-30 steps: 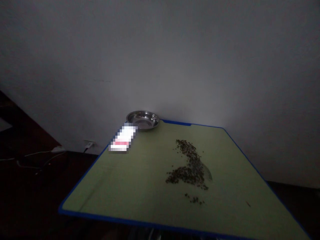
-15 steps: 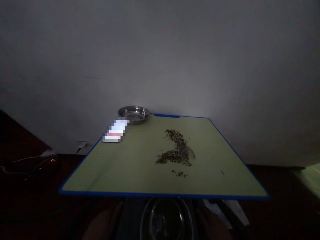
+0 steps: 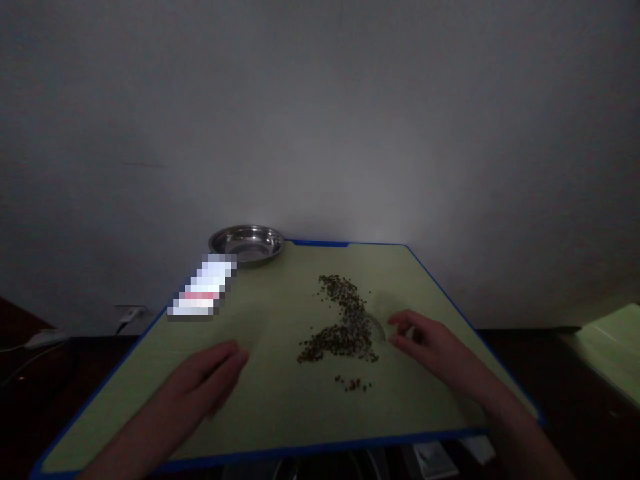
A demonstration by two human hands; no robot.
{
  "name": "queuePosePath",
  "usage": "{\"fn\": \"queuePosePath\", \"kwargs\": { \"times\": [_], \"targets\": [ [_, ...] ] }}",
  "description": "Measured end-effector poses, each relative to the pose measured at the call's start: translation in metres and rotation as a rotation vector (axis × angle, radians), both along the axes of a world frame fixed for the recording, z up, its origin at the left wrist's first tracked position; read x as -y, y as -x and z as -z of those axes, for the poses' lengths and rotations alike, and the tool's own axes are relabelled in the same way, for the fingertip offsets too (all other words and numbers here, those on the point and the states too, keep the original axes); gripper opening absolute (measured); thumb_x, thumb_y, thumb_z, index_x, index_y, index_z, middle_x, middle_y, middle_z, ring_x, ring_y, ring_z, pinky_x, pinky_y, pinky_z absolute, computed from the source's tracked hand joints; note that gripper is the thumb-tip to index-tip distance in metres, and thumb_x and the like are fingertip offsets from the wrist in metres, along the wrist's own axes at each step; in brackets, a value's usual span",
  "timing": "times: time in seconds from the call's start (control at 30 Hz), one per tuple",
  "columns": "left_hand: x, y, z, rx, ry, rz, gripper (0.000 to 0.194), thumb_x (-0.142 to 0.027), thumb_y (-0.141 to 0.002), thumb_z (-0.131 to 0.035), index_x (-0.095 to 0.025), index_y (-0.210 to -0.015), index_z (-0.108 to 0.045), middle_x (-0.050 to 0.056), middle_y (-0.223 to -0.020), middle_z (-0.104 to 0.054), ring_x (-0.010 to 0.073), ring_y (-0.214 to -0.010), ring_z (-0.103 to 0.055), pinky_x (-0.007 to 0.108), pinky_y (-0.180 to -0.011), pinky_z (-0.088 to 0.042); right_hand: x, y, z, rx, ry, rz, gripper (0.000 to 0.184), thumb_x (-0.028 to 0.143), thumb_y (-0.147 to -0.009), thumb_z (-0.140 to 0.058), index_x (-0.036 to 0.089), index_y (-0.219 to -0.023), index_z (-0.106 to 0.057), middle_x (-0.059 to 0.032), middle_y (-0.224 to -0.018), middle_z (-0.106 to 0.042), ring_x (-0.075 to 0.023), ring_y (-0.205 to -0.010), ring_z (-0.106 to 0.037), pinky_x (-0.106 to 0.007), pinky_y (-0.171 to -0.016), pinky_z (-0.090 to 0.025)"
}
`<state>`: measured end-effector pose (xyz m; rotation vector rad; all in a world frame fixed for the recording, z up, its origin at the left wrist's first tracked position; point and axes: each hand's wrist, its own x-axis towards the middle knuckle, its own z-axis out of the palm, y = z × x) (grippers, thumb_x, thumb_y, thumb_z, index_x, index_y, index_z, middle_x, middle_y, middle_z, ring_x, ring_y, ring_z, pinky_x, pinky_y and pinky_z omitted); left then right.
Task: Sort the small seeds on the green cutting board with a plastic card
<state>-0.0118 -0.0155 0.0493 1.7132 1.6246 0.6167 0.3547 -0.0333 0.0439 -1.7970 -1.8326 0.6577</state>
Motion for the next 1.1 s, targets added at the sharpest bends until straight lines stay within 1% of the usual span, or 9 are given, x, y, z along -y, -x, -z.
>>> {"fn": "queuePosePath", "kwargs": {
  "times": [0.1,0.17,0.27,0.4,0.5,0.63,0.9,1.0,1.1],
  "targets": [
    [-0.041,-0.047,-0.029,0.088,-0.116,0.102,0.038,-0.055,-0.08,-0.039,-0.023,-0.06,-0.044,-0.003,-0.054,-0.045,0.0145,-0.052,-0.044,0.027,-0.05,-0.036,-0.032,0.008,0.007,0.149,-0.003,0.03,0.041,0.04,-0.082,-0.06,0.016,-0.115,-0.061,-0.0077,-0.091,-0.066,-0.021,-0.08,-0.061,-0.031,-0.071,-0.044],
    [-0.067,-0.072,-0.034,0.077,-0.233,0.136,0.037,-0.051,-0.083,-0.037,-0.022,-0.06,-0.04,-0.003,-0.053,-0.042,0.0131,-0.052,-0.041,0.027,-0.051,-0.032,-0.04,0.013,0.013,0.204,0.009,0.036,0.042,0.041,-0.081,-0.063,0.016,-0.114,-0.063,-0.0089,-0.096,-0.065,-0.0215,-0.082,-0.061,-0.031,-0.071,-0.043],
    [-0.105,-0.093,-0.02,-0.077,-0.357,0.171,0.036,-0.046,-0.086,-0.037,-0.021,-0.06,-0.041,-0.002,-0.056,-0.044,0.0136,-0.055,-0.042,0.027,-0.053,-0.028,-0.044,0.018,0.019,0.229,0.01,0.038,0.033,0.037,-0.079,-0.065,0.017,-0.105,-0.066,-0.0076,-0.095,-0.064,-0.0197,-0.079,-0.06,-0.03,-0.07,-0.042],
    [-0.14,-0.094,0.005,-0.339,-0.392,0.18,0.034,-0.041,-0.09,-0.037,-0.02,-0.066,-0.05,0.0,-0.063,-0.054,0.0145,-0.059,-0.047,0.028,-0.057,-0.027,-0.046,0.017,0.022,0.16,0.039,0.04,0.024,0.031,-0.074,-0.067,0.017,-0.094,-0.063,-0.0042,-0.086,-0.062,-0.0171,-0.073,-0.057,-0.028,-0.064,-0.04],
    [-0.148,-0.088,0.015,-0.352,-0.342,0.148,0.035,-0.04,-0.091,-0.036,-0.019,-0.072,-0.056,0.002,-0.069,-0.06,0.0156,-0.065,-0.052,0.027,-0.059,-0.03,-0.047,0.015,0.02,0.049,0.037,0.012,0.018,0.024,-0.072,-0.065,0.017,-0.086,-0.056,-0.0005,-0.077,-0.059,-0.0142,-0.067,-0.052,-0.025,-0.058,-0.037],
    [-0.147,-0.083,0.021,-0.328,-0.338,0.108,0.036,-0.039,-0.092,-0.035,-0.018,-0.075,-0.059,0.004,-0.073,-0.063,0.0162,-0.068,-0.054,0.027,-0.06,-0.032,-0.044,0.016,0.009,-0.068,0.032,-0.125,0.006,0.022,-0.079,-0.056,0.019,-0.077,-0.052,0.0013,-0.071,-0.056,-0.0125,-0.063,-0.049,-0.024,-0.056,-0.037],
    [-0.144,-0.082,0.024,-0.288,-0.356,0.132,0.036,-0.039,-0.091,-0.035,-0.019,-0.074,-0.059,0.003,-0.072,-0.063,0.0166,-0.067,-0.054,0.028,-0.06,-0.031,-0.02,0.02,-0.026,0.004,0.036,-0.169,0.013,0.03,-0.085,-0.054,0.022,-0.087,-0.063,-0.001,-0.08,-0.065,-0.0147,-0.068,-0.056,-0.027,-0.062,-0.042],
    [-0.145,-0.082,0.023,-0.307,-0.356,0.146,0.036,-0.039,-0.091,-0.034,-0.019,-0.074,-0.058,0.003,-0.071,-0.062,0.0166,-0.067,-0.053,0.028,-0.06,-0.03,0.001,0.026,-0.027,0.053,0.105,-0.221,0.015,0.033,-0.087,-0.054,0.024,-0.081,-0.066,0.0001,-0.077,-0.065,-0.0147,-0.069,-0.057,-0.027,-0.063,-0.043],
    [-0.146,-0.083,0.023,-0.338,-0.351,0.145,0.036,-0.039,-0.091,-0.034,-0.019,-0.074,-0.058,0.003,-0.068,-0.06,0.0166,-0.065,-0.052,0.029,-0.059,-0.028,0.018,0.035,-0.019,0.032,0.142,-0.273,0.014,0.03,-0.087,-0.057,0.025,-0.079,-0.067,0.0006,-0.079,-0.066,-0.0147,-0.073,-0.058,-0.026,-0.066,-0.043]
  ]
}}
